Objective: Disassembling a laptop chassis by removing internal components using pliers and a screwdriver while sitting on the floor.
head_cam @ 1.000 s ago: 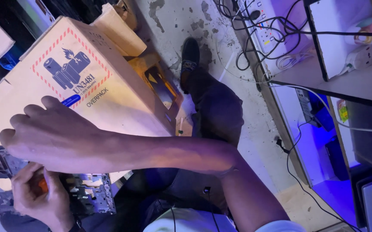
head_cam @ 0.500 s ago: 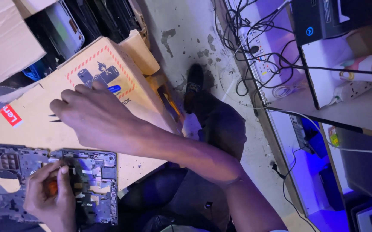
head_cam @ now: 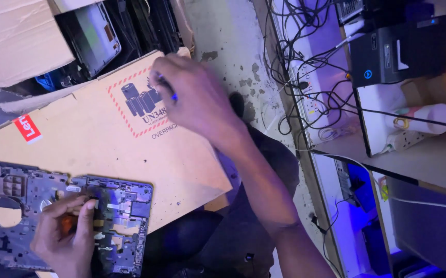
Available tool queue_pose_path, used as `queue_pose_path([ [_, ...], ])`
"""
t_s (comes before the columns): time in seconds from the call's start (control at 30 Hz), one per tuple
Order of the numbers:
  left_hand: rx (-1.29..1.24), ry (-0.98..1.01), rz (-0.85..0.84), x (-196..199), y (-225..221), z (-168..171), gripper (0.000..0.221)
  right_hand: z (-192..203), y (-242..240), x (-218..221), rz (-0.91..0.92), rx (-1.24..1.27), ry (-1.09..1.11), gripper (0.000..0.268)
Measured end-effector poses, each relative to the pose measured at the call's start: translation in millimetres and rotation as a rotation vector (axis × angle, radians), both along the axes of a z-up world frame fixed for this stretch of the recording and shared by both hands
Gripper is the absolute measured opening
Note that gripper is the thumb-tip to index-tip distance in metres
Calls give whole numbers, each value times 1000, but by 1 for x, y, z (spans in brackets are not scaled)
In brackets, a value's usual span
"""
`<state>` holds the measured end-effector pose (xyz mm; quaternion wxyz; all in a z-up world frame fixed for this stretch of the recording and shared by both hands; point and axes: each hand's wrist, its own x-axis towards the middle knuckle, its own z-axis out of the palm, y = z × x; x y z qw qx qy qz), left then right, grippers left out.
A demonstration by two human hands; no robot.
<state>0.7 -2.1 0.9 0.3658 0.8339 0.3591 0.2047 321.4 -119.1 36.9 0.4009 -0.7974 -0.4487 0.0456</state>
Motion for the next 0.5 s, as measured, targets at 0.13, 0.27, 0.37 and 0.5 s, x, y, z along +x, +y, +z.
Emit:
queue_pose_path([
  [0.13, -64, -129, -9, -5, 3, -14, 20, 8, -20, 24, -126, -5, -30, 15],
  [0.27, -94, -180, -45, -22, 20, -59, 25, -7, -33, 41, -343, -105, 32, 12],
  [0.37, -103, -220, -53, -36, 35, -120, 26, -21, -38, 54, -447, -183, 24, 8],
  [0.5, -83, -150, -32, -34, 39, -136, 22, -47, -41, 68, -528, -275, -10, 7],
])
